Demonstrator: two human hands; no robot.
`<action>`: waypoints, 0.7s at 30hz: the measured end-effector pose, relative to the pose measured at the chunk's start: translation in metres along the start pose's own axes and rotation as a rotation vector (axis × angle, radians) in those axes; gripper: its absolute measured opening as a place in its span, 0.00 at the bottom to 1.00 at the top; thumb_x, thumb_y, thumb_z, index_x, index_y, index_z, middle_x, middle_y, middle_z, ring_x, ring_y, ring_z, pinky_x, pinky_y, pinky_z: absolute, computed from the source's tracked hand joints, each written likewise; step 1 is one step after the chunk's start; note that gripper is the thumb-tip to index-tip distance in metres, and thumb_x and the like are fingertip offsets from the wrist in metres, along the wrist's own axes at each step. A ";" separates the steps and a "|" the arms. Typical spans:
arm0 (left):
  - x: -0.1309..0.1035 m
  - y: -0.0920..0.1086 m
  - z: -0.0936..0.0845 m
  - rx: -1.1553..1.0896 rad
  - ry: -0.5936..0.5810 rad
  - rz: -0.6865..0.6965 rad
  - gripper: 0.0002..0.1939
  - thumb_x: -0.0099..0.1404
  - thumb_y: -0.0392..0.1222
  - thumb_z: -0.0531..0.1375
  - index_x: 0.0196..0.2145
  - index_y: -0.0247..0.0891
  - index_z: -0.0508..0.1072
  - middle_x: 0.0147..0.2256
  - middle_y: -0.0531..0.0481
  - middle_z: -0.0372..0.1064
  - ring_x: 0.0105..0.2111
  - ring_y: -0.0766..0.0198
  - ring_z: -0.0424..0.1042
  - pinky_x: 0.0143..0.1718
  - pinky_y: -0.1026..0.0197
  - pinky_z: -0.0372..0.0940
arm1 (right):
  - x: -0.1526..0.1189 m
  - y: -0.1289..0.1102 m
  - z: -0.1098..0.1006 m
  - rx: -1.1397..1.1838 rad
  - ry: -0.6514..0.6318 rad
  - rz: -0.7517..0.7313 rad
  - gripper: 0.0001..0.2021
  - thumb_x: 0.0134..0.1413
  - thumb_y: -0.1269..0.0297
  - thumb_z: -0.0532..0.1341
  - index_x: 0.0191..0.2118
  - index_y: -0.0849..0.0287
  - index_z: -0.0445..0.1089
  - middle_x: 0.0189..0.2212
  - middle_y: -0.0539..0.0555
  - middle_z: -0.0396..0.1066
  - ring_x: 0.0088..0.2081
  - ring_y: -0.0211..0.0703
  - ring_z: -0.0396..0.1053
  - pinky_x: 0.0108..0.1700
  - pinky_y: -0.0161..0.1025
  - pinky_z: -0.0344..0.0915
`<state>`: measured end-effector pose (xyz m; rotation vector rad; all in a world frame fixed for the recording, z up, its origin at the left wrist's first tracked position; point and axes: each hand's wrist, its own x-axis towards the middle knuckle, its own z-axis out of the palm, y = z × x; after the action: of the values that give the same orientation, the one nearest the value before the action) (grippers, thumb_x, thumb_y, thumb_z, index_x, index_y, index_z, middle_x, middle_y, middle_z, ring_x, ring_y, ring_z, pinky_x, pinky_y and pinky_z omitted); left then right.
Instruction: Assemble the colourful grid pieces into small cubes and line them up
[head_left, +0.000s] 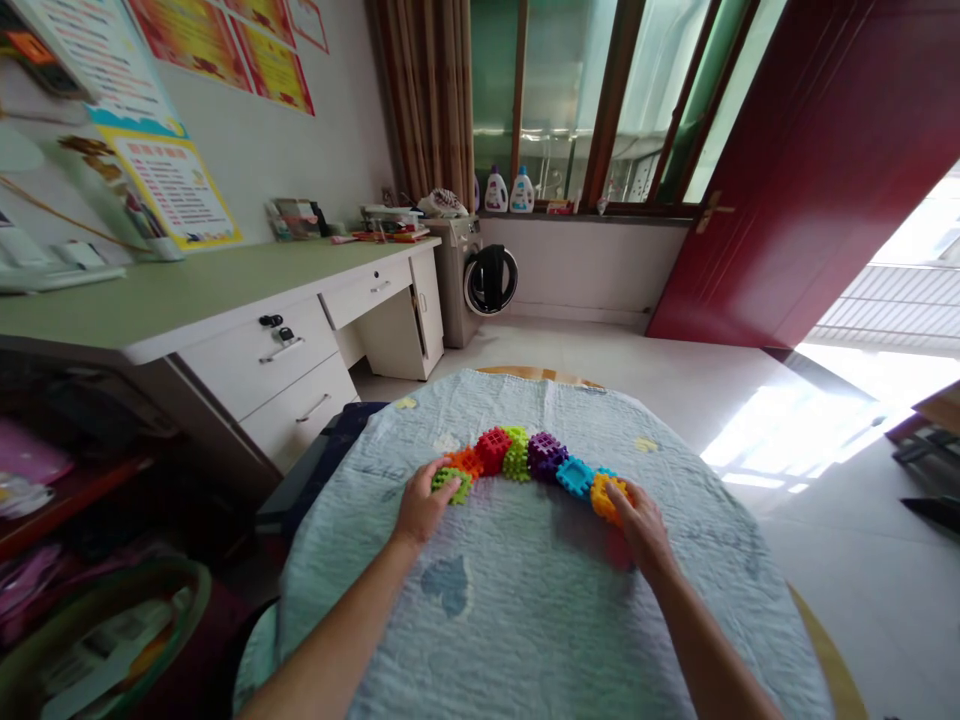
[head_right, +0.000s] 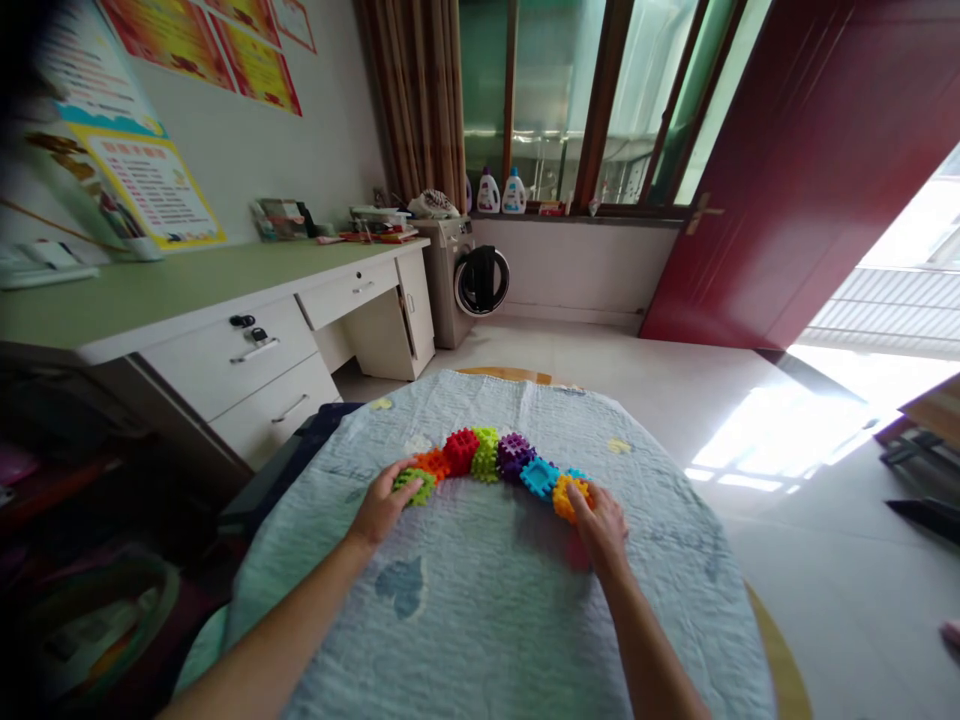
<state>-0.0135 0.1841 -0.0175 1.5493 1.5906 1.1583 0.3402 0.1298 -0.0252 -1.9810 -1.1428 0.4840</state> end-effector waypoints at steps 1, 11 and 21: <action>-0.010 0.002 0.006 0.084 0.011 0.057 0.20 0.54 0.46 0.60 0.45 0.37 0.73 0.46 0.44 0.73 0.50 0.52 0.69 0.56 0.47 0.60 | -0.006 -0.001 0.002 -0.045 -0.021 -0.002 0.29 0.47 0.37 0.53 0.44 0.51 0.76 0.44 0.57 0.72 0.51 0.58 0.64 0.54 0.56 0.56; -0.113 0.032 0.083 0.355 -0.144 0.287 0.30 0.60 0.40 0.58 0.60 0.40 0.62 0.62 0.40 0.56 0.63 0.49 0.54 0.63 0.42 0.50 | -0.076 -0.014 0.030 -0.112 0.029 -0.208 0.27 0.51 0.48 0.56 0.52 0.59 0.69 0.56 0.64 0.60 0.59 0.61 0.57 0.59 0.61 0.56; -0.071 0.042 0.080 0.510 -0.101 0.517 0.25 0.69 0.46 0.50 0.63 0.44 0.57 0.64 0.40 0.53 0.65 0.51 0.50 0.64 0.40 0.45 | -0.101 -0.019 0.014 0.059 -0.272 -0.690 0.21 0.62 0.67 0.50 0.59 0.51 0.63 0.62 0.57 0.59 0.64 0.47 0.55 0.63 0.49 0.59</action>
<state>0.0842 0.1241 -0.0235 2.4166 1.5351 0.9348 0.2681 0.0552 -0.0243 -1.3675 -1.8502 0.4117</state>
